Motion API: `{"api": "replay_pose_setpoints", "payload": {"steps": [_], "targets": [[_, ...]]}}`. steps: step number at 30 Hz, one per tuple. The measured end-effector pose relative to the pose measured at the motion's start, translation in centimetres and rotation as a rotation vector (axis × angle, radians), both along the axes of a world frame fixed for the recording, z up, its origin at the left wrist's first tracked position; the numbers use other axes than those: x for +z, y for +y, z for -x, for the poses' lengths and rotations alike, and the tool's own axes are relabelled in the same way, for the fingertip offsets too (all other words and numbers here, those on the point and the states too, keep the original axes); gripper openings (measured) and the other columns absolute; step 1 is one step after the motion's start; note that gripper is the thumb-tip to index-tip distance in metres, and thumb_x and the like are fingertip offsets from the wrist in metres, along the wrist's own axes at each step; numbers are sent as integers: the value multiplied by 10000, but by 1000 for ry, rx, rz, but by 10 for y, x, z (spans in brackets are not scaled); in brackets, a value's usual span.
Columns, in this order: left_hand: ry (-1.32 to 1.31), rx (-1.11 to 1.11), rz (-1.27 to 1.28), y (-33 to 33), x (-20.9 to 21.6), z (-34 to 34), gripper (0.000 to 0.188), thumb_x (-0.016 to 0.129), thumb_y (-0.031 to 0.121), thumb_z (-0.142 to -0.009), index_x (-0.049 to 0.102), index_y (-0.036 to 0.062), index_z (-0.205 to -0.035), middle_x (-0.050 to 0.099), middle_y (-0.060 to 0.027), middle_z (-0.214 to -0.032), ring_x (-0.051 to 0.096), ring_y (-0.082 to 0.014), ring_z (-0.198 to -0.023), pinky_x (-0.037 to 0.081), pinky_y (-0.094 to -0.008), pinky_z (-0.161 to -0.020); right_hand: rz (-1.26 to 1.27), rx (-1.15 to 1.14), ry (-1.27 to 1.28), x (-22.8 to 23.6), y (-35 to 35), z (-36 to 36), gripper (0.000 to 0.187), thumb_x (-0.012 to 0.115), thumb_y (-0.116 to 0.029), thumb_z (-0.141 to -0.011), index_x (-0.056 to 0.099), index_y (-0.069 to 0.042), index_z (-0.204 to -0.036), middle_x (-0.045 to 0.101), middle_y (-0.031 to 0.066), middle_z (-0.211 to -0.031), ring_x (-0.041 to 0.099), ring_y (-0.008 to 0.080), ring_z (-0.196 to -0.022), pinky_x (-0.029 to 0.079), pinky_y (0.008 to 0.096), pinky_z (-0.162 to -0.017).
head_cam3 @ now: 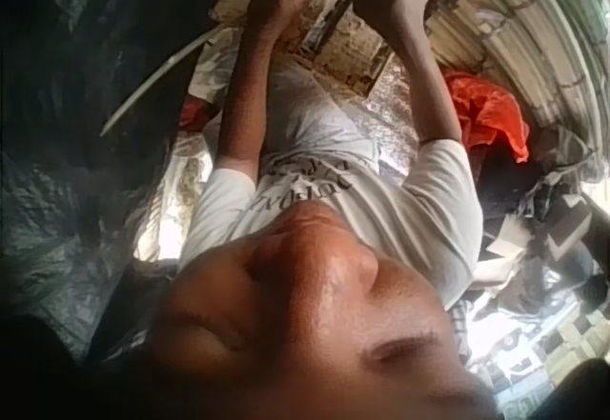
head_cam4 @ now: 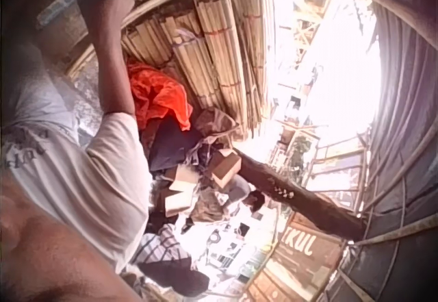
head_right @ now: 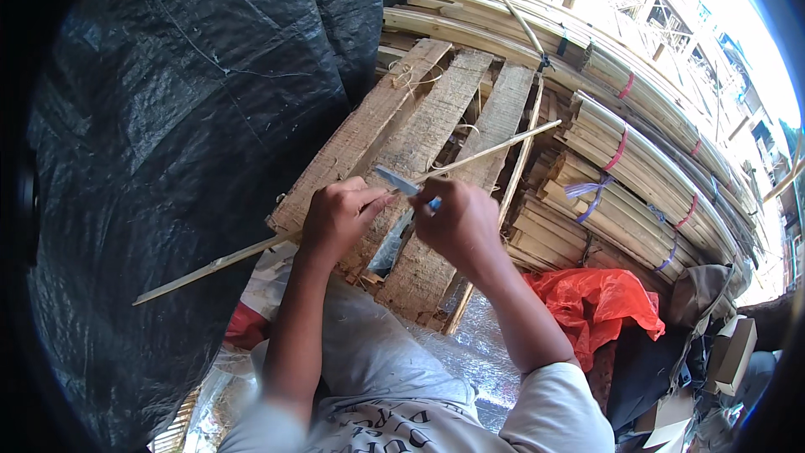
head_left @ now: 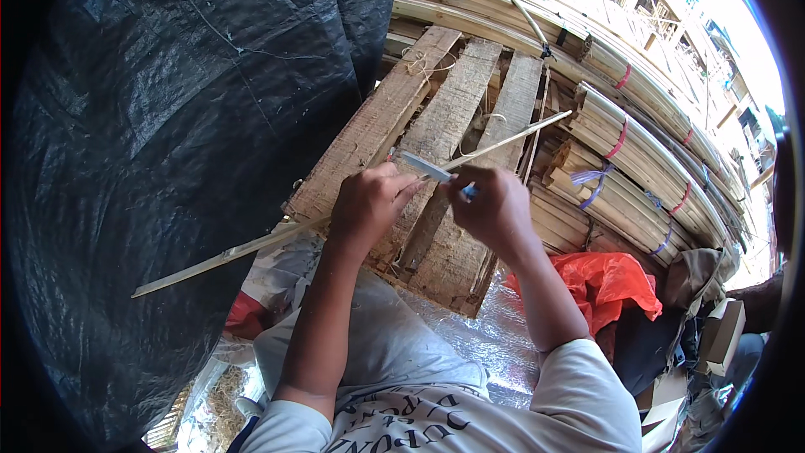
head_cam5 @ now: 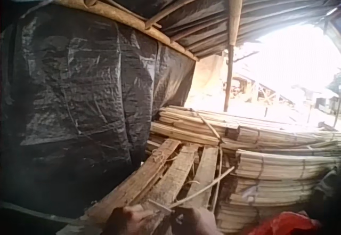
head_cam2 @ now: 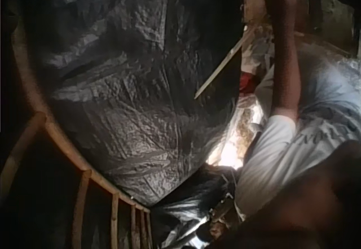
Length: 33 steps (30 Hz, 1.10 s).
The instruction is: Scraping and smoothing a thin strip of bamboo or wood using a small utility knife.
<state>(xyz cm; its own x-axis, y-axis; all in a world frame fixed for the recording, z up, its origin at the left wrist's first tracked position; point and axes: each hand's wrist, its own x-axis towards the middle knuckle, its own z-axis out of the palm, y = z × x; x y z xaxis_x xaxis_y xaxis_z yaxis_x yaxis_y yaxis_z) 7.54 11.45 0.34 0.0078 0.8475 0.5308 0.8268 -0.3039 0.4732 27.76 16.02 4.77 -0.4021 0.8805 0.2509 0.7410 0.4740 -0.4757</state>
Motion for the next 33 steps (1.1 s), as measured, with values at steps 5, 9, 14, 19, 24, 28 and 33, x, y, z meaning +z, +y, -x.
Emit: {"api": "replay_pose_setpoints", "payload": {"steps": [5,9,14,19,24,28,33], "targets": [[13,-1,-2,1,3,-3,189,776,261,-920,815,86,-980,677,-124,-779,691,-320,-705,533,-430,-638,38,-159,-28,11,11,-9,131,764,-322,-897,817,-202,-905,745,109,-737,738,287,-705,589,420,-669],[20,9,10,1,7,-1,173,781,237,-914,813,80,-979,672,-129,-772,687,-320,-693,526,-431,-632,-8,-197,21,2,36,-25,147,778,-315,-884,807,-172,-878,748,123,-770,736,324,-713,579,433,-652],[16,-13,-18,4,4,-1,160,790,213,-904,813,71,-975,669,-133,-759,687,-315,-690,519,-431,-627,-122,13,-40,-1,7,-13,84,751,-228,-844,820,-218,-891,752,117,-772,739,309,-717,586,419,-686],[-29,-42,14,5,10,-1,171,763,257,-924,812,104,-982,681,-146,-804,697,-343,-739,558,-449,-670,-56,-336,-53,9,50,-43,77,780,-274,-847,821,-223,-887,754,95,-788,734,300,-728,585,428,-696],[5,-4,-26,4,6,2,153,796,206,-899,818,70,-965,675,-141,-750,685,-315,-688,519,-429,-631,-25,-298,-52,1,48,-43,115,791,-335,-890,816,-223,-885,754,105,-772,737,315,-738,589,423,-726],[8,-14,-39,7,5,-3,152,798,210,-897,817,72,-957,675,-142,-746,681,-319,-684,515,-431,-629,-164,-243,-68,1,46,-47,115,769,-311,-847,816,-209,-874,744,116,-747,736,303,-730,580,415,-698],[-4,5,-9,8,9,-3,157,800,218,-897,818,73,-954,671,-148,-748,674,-325,-677,500,-434,-623,-47,-261,66,2,83,-68,96,775,-289,-841,815,-223,-898,755,97,-762,742,288,-691,594,419,-687]]}}
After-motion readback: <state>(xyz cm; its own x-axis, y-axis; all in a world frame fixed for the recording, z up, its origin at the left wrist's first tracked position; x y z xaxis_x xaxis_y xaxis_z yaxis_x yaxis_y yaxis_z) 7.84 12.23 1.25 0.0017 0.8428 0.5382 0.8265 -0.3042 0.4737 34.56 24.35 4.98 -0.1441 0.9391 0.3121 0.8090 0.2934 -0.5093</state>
